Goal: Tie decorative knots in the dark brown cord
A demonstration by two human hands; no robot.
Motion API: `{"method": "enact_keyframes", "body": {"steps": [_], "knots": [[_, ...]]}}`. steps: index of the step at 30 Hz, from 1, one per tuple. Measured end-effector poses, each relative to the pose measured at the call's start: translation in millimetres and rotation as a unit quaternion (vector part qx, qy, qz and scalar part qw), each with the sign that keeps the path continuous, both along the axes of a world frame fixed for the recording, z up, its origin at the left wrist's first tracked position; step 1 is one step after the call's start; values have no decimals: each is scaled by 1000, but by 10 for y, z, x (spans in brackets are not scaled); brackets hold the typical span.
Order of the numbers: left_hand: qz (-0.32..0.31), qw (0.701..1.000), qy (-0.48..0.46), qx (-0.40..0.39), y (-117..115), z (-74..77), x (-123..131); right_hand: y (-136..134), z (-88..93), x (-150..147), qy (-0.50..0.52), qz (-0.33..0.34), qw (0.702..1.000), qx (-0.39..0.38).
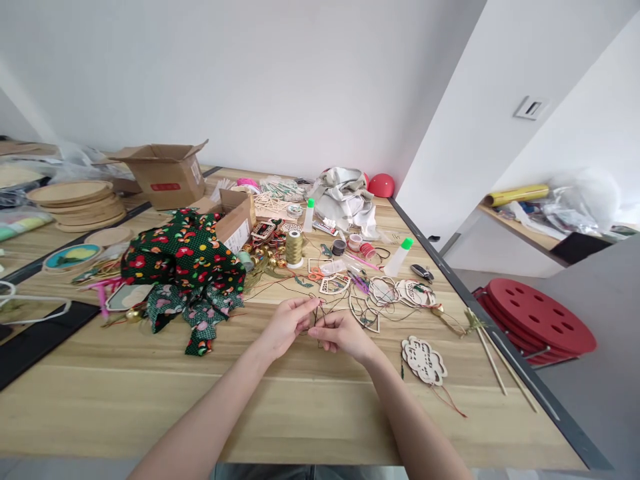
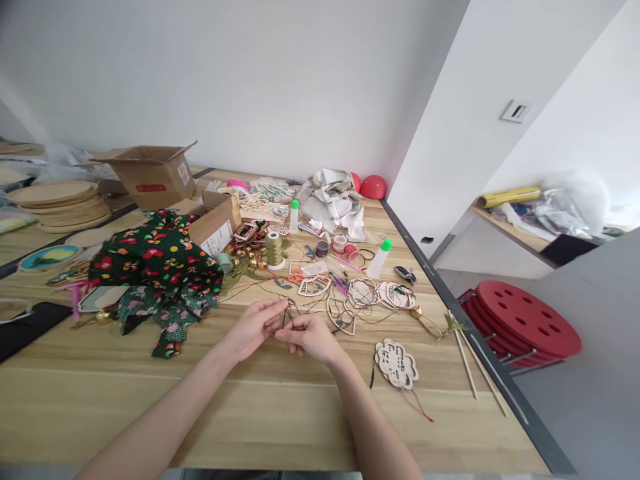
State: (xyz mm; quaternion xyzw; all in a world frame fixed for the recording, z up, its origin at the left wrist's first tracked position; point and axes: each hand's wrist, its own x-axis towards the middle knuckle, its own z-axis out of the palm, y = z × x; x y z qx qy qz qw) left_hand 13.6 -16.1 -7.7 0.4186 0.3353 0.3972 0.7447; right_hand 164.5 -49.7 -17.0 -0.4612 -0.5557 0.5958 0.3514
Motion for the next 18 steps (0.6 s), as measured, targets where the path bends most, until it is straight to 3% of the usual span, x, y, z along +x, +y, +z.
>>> {"method": "enact_keyframes", "body": {"steps": [10,14,18], "knots": [[55,998,39,12,13,31,3,-16,50,78,-60,44,997,12],[102,986,114,62,39,20,-17,4,119,182,-29,-33,998,52],[108,983,136,60,51,25,-35,38,158,406,29,-130,989,62]]}}
